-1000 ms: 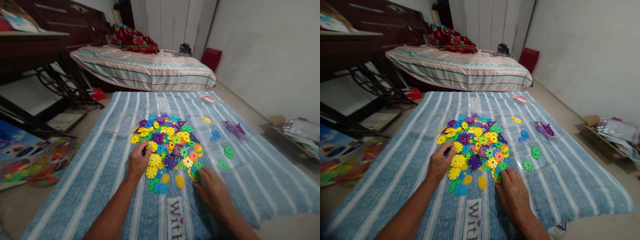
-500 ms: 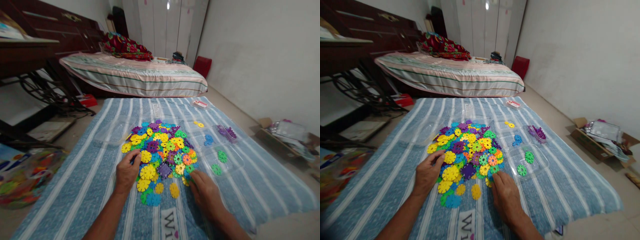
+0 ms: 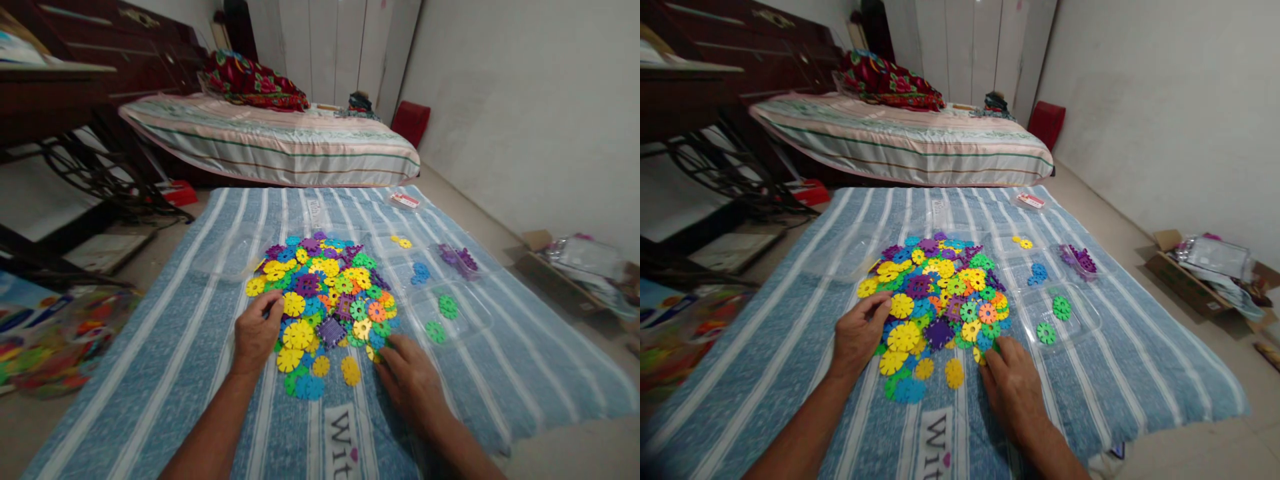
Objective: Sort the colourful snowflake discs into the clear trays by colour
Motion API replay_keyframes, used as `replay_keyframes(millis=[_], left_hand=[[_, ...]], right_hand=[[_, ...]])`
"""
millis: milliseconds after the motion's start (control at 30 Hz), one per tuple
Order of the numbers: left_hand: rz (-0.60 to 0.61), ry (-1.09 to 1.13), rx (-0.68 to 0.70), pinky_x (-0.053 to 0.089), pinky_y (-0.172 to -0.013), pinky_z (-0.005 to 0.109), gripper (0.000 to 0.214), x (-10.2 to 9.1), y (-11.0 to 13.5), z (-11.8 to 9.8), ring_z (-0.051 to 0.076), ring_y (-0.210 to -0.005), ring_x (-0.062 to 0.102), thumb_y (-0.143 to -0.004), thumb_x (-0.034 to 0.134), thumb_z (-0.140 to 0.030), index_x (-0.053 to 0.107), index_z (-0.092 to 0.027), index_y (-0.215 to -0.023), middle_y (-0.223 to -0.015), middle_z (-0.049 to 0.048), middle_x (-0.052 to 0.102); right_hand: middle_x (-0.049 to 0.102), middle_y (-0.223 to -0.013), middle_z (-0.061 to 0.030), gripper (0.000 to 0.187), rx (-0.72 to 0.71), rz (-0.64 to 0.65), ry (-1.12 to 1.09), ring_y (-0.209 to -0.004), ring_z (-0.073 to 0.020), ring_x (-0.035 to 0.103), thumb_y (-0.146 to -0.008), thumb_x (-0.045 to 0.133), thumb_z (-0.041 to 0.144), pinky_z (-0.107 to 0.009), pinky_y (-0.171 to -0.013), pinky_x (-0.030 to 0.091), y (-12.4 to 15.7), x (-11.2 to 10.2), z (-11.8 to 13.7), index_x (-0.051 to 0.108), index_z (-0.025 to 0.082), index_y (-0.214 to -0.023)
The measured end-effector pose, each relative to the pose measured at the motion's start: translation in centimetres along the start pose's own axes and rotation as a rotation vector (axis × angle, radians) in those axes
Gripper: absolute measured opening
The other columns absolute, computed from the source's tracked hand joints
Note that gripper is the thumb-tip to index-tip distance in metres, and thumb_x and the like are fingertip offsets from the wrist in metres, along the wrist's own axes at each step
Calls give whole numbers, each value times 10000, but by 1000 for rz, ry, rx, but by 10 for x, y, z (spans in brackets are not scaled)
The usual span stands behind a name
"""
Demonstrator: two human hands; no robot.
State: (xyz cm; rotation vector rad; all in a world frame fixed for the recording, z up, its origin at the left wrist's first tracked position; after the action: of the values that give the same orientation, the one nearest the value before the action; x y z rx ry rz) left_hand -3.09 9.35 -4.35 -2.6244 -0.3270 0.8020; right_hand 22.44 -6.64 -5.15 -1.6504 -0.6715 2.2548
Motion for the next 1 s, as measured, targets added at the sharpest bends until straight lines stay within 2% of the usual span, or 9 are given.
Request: replay_keyframes(millis=[100,200,633,800,1000], left_hand=[[10,6,0,536,-880,317,229,1,0,0,192,-904,681,-795,538,-369,682,-204,-863,-947,37,733],[14,14,-5,532,-895,328,230,1,0,0,195,-904,680,-793,536,-367,680,-196,-847,-950,42,731],[19,21,9,531,-895,327,229,2,-2,2,193,-904,676,-789,538,-366,681,-190,-818,-938,42,730],[35,-5,16,522,-915,324,237,1,-2,0,191,-914,676,-789,533,-360,686,-185,-836,-959,41,730],[44,-17,22,523,-908,325,244,-1,-2,2,197,-915,677,-794,528,-368,685,-188,-845,-956,46,730]], right_hand=[[601,-1144,-152,253,13,-20,15,-1078,-287,559,-928,473,279,-469,-859,530,3,3,-2,595,159,-1115],[600,-1152,-154,270,11,-6,12,-1081,-288,559,-926,477,286,-471,-860,533,3,5,-4,578,152,-1138],[640,-1050,-117,219,55,-12,-8,-1012,-261,582,-915,516,334,-427,-863,516,-5,1,-6,588,185,-1058],[636,-964,-109,223,72,7,73,-930,-250,572,-918,505,346,-376,-799,483,-14,7,-3,596,165,-1014],[605,-801,-68,105,102,49,141,-799,-227,539,-866,555,259,-334,-704,408,-25,13,2,600,176,-913]])
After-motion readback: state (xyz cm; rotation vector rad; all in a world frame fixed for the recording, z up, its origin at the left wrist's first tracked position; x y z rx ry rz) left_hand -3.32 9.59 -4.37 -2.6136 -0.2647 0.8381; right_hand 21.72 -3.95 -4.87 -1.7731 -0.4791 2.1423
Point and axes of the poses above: each hand's wrist, its own y-axis away from the middle knuckle, its own x-axis out of the palm, z = x × y, the point moved 5 cm from there along -y, towards the middle knuckle
